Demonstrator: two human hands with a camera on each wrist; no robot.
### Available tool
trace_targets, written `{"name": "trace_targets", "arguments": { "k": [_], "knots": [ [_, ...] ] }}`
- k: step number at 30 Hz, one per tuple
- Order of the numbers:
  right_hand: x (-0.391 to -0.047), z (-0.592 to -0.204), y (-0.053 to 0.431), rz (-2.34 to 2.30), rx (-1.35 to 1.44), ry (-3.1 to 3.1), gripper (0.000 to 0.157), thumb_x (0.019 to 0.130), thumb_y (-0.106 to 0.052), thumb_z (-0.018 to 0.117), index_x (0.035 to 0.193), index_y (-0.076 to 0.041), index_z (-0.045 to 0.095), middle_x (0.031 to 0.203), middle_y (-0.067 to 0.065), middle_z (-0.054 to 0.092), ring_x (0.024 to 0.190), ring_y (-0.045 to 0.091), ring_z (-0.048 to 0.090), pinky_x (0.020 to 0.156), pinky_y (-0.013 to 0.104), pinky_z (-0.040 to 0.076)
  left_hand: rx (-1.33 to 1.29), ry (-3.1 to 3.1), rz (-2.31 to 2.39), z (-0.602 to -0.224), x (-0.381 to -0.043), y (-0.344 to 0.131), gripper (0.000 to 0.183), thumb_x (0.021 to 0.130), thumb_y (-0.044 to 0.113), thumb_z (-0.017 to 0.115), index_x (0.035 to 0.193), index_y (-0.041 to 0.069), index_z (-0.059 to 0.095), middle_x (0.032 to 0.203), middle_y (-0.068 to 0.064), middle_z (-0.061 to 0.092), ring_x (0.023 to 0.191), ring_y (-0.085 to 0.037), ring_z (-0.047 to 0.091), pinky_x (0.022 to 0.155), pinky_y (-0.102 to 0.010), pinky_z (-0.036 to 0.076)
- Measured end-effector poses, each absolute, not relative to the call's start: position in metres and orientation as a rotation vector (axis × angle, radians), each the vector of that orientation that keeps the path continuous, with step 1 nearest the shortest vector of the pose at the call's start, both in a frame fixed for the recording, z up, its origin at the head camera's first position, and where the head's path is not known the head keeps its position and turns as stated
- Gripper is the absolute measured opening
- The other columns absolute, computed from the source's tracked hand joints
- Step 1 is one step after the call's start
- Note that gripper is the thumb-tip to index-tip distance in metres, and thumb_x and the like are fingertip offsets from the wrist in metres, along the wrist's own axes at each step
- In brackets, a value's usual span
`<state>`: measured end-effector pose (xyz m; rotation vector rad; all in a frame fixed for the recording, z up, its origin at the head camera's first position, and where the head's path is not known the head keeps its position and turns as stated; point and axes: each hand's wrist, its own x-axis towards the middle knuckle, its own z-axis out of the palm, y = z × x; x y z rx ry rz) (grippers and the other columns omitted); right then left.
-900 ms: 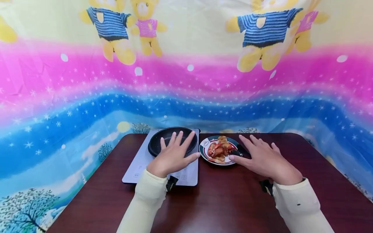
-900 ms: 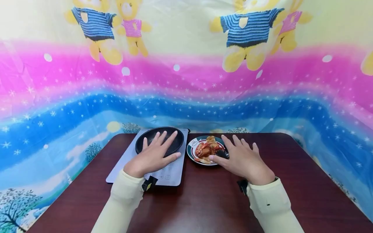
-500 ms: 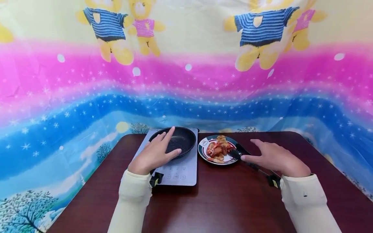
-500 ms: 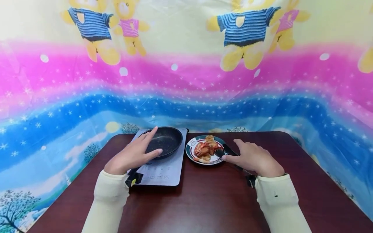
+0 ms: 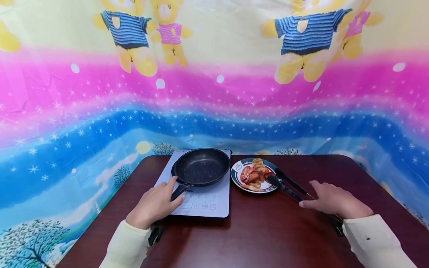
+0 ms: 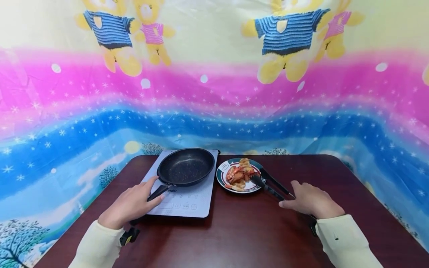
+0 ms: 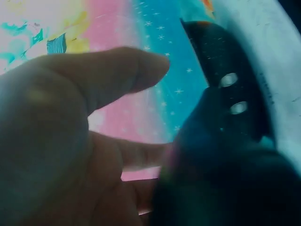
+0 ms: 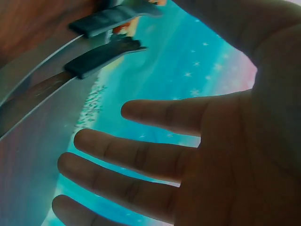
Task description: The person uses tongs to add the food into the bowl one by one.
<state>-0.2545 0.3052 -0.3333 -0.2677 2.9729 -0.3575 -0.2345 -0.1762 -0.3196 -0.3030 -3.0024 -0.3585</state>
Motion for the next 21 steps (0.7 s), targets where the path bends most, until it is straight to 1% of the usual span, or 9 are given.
{"name": "trace_targets", "arguments": {
  "k": [2,5,6,8,10,12,16,19,21],
  "knots": [
    [-0.256,-0.339,0.309,-0.359,-0.258,2.962,0.103,0.078,-0.062,0.068,0.135,0.018,0.035,0.124,0.039,0.048,0.110,0.053,0.050,0.083,0.065,0.043,-0.276,-2.990,-0.366,-0.324,-0.231,-0.179,0.070,0.092,0.042,0.060,0.146,0.003,0.036,0.123,-0.020,0.060,0.106,-0.032,0.061,0.086,-0.052,0.049],
    [-0.258,-0.345,0.314,-0.353,-0.234,2.946,0.103,0.078,-0.061,0.068,0.134,0.019,0.035,0.124,0.040,0.047,0.110,0.054,0.049,0.083,0.065,0.044,-0.244,-2.958,-0.402,-0.330,-0.225,-0.183,0.068,0.092,0.039,0.060,0.146,0.005,0.036,0.115,-0.016,0.064,0.088,-0.026,0.064,0.074,-0.047,0.051],
    [-0.259,-0.347,0.315,-0.348,-0.229,2.935,0.104,0.079,-0.061,0.068,0.134,0.019,0.034,0.125,0.041,0.047,0.111,0.054,0.049,0.083,0.065,0.043,-0.236,-2.951,-0.425,-0.332,-0.224,-0.184,0.067,0.092,0.038,0.061,0.146,0.006,0.036,0.109,-0.014,0.066,0.081,-0.023,0.063,0.070,-0.045,0.050],
    [-0.260,-0.350,0.317,-0.339,-0.211,2.913,0.104,0.079,-0.062,0.067,0.135,0.020,0.033,0.126,0.041,0.045,0.111,0.054,0.048,0.083,0.064,0.043,-0.222,-2.932,-0.485,-0.337,-0.222,-0.186,0.064,0.092,0.035,0.061,0.145,0.008,0.037,0.090,-0.008,0.066,0.067,-0.017,0.057,0.063,-0.040,0.047],
    [-0.261,-0.352,0.318,-0.341,-0.200,2.894,0.104,0.079,-0.060,0.068,0.134,0.020,0.033,0.125,0.041,0.045,0.111,0.053,0.049,0.083,0.063,0.044,-0.217,-2.904,-0.548,-0.342,-0.221,-0.187,0.061,0.093,0.032,0.061,0.145,0.010,0.038,0.074,-0.002,0.060,0.060,-0.015,0.051,0.060,-0.038,0.044],
    [-0.263,-0.355,0.319,-0.355,-0.200,2.875,0.098,0.080,-0.058,0.068,0.133,0.018,0.036,0.120,0.037,0.051,0.105,0.048,0.054,0.080,0.059,0.046,-0.210,-2.881,-0.607,-0.347,-0.221,-0.187,0.058,0.094,0.030,0.059,0.145,0.012,0.038,0.062,0.003,0.052,0.058,-0.013,0.047,0.061,-0.036,0.043],
    [-0.267,-0.362,0.319,-0.367,-0.216,2.860,0.089,0.081,-0.053,0.070,0.128,0.017,0.042,0.111,0.028,0.058,0.097,0.038,0.059,0.076,0.055,0.049,-0.203,-2.832,-0.727,-0.357,-0.224,-0.186,0.051,0.097,0.027,0.056,0.145,0.017,0.040,0.056,0.002,0.046,0.055,-0.013,0.045,0.061,-0.034,0.041],
    [-0.269,-0.365,0.319,-0.362,-0.230,2.857,0.084,0.083,-0.049,0.070,0.127,0.017,0.045,0.110,0.027,0.059,0.097,0.037,0.059,0.076,0.055,0.049,-0.213,-2.794,-0.841,-0.362,-0.227,-0.183,0.046,0.098,0.023,0.053,0.143,0.019,0.043,0.057,0.001,0.046,0.051,-0.014,0.042,0.057,-0.032,0.039],
    [-0.270,-0.366,0.318,-0.380,-0.217,2.852,0.073,0.084,-0.045,0.071,0.123,0.013,0.050,0.103,0.022,0.061,0.091,0.033,0.060,0.073,0.051,0.050,-0.224,-2.763,-0.906,-0.365,-0.229,-0.181,0.044,0.098,0.020,0.052,0.142,0.019,0.046,0.060,-0.001,0.046,0.050,-0.015,0.040,0.055,-0.031,0.038]
  ]
}}
